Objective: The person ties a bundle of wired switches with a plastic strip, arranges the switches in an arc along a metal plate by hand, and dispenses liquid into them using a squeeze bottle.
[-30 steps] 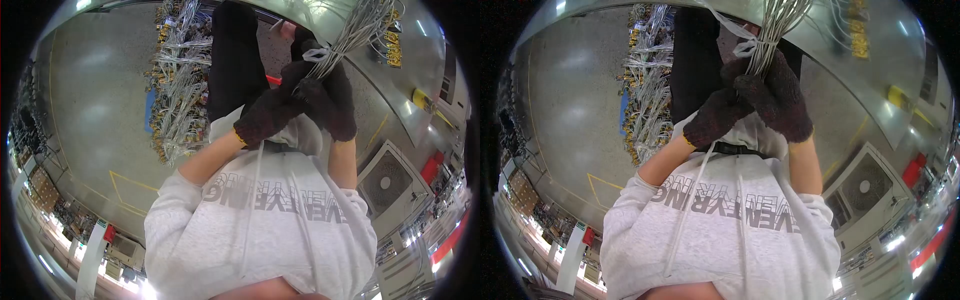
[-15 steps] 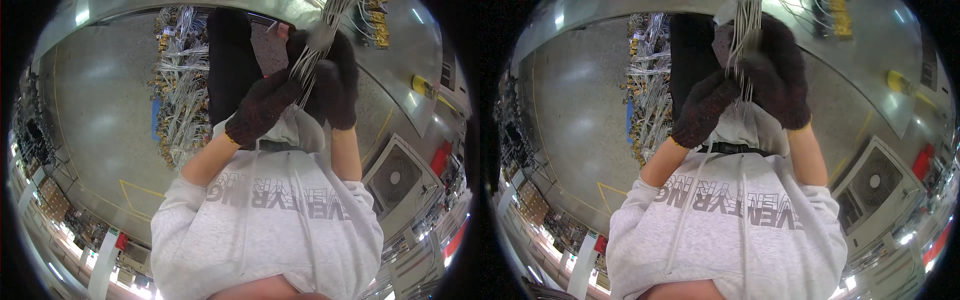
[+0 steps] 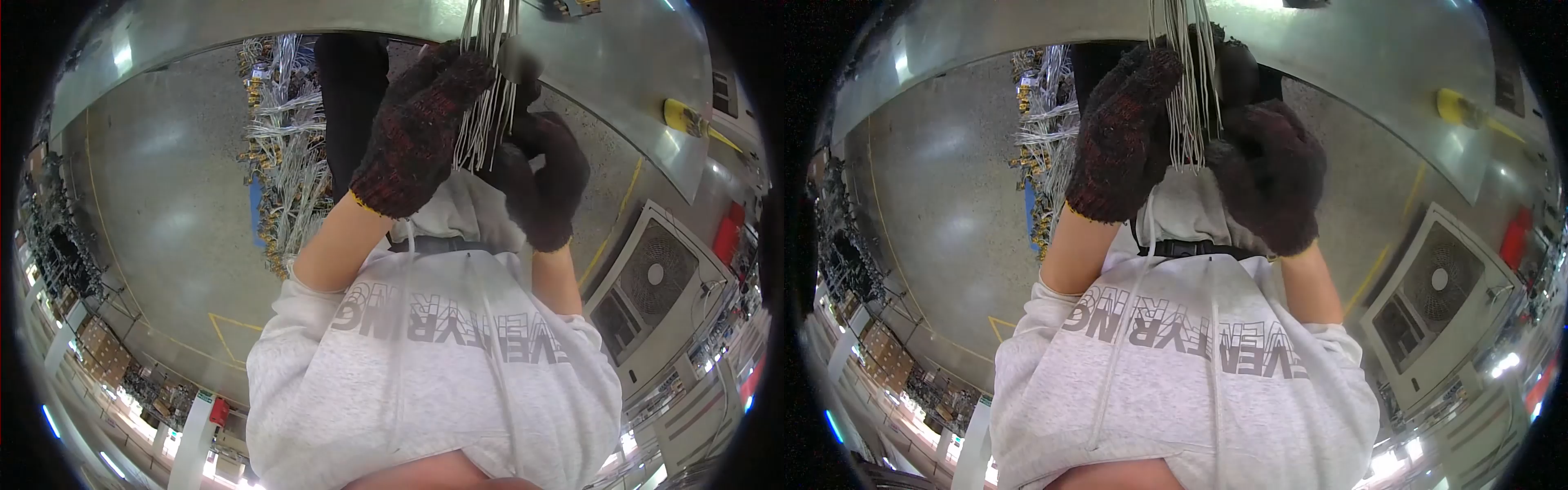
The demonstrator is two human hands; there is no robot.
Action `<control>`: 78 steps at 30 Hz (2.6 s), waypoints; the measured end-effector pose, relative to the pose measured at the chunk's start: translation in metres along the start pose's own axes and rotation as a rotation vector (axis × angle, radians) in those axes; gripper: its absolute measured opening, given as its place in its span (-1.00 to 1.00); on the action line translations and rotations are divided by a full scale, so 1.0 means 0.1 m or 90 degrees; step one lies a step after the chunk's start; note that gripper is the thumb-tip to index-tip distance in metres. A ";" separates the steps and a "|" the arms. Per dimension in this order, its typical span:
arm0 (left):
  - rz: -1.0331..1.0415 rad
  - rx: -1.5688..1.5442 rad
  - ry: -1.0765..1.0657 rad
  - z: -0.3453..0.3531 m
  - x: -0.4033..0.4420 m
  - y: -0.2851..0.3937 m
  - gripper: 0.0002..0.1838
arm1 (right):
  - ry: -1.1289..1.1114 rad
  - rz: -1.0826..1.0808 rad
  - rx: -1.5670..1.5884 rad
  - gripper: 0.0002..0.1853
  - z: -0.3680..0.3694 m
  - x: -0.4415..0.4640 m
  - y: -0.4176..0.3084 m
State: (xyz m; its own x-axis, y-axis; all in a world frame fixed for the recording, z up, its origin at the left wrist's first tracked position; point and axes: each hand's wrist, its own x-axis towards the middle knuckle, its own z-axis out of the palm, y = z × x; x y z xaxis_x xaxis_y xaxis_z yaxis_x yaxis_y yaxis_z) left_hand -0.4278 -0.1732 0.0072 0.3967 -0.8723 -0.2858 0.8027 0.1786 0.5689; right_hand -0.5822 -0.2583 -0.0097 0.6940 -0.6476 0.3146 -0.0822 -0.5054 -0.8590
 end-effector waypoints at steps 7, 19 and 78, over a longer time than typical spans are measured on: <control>0.130 0.261 0.044 -0.17 0.04 -0.10 -0.70 | -0.096 0.026 -0.212 -0.84 0.01 0.30 -0.17; 0.074 0.087 0.089 -0.11 0.14 -0.04 -0.67 | -0.117 0.020 -0.172 -0.90 0.13 0.09 -0.09; 0.544 1.109 0.090 -0.28 -0.24 0.04 -0.67 | -0.135 0.291 0.398 -0.45 0.62 -0.16 0.14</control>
State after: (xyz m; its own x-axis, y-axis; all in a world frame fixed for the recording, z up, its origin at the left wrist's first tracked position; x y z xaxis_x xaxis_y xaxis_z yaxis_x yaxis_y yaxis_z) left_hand -0.4217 -0.1385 -0.0056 0.4790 -0.7613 0.4371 -0.8057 -0.1835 0.5632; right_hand -0.5507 -0.2194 -0.0513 0.8151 -0.5589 -0.1526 -0.0188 0.2377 -0.9712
